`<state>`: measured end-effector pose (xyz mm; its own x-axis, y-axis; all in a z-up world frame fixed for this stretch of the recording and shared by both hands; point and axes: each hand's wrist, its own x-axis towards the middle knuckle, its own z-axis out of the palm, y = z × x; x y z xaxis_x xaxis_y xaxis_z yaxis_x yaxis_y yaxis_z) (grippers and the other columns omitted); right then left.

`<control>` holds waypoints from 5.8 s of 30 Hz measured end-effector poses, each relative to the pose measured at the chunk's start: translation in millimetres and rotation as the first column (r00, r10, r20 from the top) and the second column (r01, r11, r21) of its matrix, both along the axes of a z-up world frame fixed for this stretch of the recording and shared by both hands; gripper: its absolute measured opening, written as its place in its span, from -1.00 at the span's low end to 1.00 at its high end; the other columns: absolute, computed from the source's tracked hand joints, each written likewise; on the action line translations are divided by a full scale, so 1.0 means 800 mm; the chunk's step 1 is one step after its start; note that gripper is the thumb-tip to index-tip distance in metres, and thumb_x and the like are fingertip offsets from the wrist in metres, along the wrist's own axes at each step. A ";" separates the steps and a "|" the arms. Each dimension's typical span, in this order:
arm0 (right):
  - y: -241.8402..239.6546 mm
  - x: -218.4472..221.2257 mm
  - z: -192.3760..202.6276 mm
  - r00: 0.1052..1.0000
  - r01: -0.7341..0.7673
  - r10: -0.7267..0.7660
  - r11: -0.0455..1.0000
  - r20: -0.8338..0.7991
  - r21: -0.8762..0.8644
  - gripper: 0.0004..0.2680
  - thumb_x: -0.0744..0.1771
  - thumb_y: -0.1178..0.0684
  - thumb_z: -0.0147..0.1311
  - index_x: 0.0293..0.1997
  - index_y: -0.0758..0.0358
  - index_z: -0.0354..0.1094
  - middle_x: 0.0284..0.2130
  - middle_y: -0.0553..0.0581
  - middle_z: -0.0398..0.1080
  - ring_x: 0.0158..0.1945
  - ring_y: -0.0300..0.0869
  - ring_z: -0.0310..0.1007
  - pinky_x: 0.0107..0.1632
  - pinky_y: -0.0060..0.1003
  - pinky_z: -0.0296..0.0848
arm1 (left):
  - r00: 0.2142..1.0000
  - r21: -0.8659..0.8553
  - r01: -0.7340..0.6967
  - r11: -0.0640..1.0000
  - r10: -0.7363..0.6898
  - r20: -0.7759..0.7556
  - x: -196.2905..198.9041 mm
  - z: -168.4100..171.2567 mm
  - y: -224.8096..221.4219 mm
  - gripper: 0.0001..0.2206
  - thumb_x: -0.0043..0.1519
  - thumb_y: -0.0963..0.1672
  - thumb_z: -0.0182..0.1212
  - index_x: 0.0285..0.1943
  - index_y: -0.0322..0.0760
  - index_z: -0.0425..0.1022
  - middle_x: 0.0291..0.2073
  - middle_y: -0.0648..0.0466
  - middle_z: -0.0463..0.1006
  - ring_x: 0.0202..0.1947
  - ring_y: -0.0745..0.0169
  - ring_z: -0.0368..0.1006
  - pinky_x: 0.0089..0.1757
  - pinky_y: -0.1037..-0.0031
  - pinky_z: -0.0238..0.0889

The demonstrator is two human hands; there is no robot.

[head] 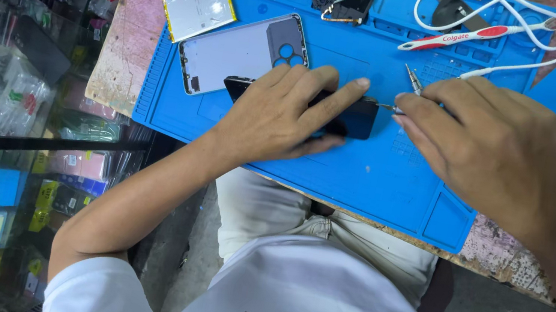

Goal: The person disassembles a mobile phone by removing internal screws with a screwdriver, prying open the chassis, disconnecting the battery, and applying adhesive to the frame for reassembly.

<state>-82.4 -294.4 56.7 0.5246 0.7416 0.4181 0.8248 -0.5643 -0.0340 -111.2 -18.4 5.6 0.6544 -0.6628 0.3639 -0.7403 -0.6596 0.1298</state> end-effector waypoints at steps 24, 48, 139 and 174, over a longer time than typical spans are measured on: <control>-0.006 -0.005 -0.003 0.977 -0.074 0.075 0.997 -0.198 0.016 -0.87 0.28 0.00 0.26 -0.20 0.16 0.55 -0.38 -0.02 0.48 -0.33 -0.20 0.49 -0.36 -0.29 0.46 | 0.948 -0.059 -0.084 0.995 0.098 0.302 -0.034 -0.041 -0.010 -0.77 0.30 -0.11 0.39 0.10 0.09 0.53 0.01 0.15 0.46 0.06 0.28 0.43 0.26 0.20 -0.03; -0.005 -0.018 0.002 0.967 -0.078 0.063 0.996 -0.247 -0.051 -0.86 0.26 0.03 0.22 -0.19 0.16 0.53 -0.35 -0.04 0.47 -0.29 -0.23 0.48 -0.36 -0.33 0.46 | 0.942 -0.111 -0.235 0.966 0.254 0.219 -0.078 -0.042 -0.034 -0.63 0.33 -0.04 0.37 0.34 0.12 0.51 0.17 0.03 0.43 0.22 0.03 0.34 0.38 -0.09 -0.27; 0.007 -0.051 -0.032 0.804 0.297 -0.106 0.923 -0.585 0.242 -0.83 0.27 0.06 0.29 -0.10 0.23 0.54 -0.29 0.07 0.48 -0.41 -0.15 0.52 -0.39 -0.27 0.45 | 0.828 -0.269 -0.542 0.796 0.561 -0.007 -0.088 -0.061 -0.093 -0.66 0.13 -0.08 0.60 -0.17 0.17 0.40 0.24 -0.05 0.25 0.31 -0.12 0.14 0.42 -0.13 -0.63; -0.004 -0.042 -0.044 0.822 0.230 -0.006 0.918 -0.569 0.324 -0.88 0.26 0.06 0.22 -0.21 0.21 0.47 -0.33 0.05 0.43 -0.36 -0.09 0.51 -0.37 -0.18 0.45 | 0.819 -0.243 -0.558 0.793 0.574 -0.010 -0.090 -0.054 -0.095 -0.62 0.06 -0.13 0.61 -0.15 0.04 0.38 0.24 -0.09 0.28 0.32 -0.07 0.18 0.40 -0.18 -0.57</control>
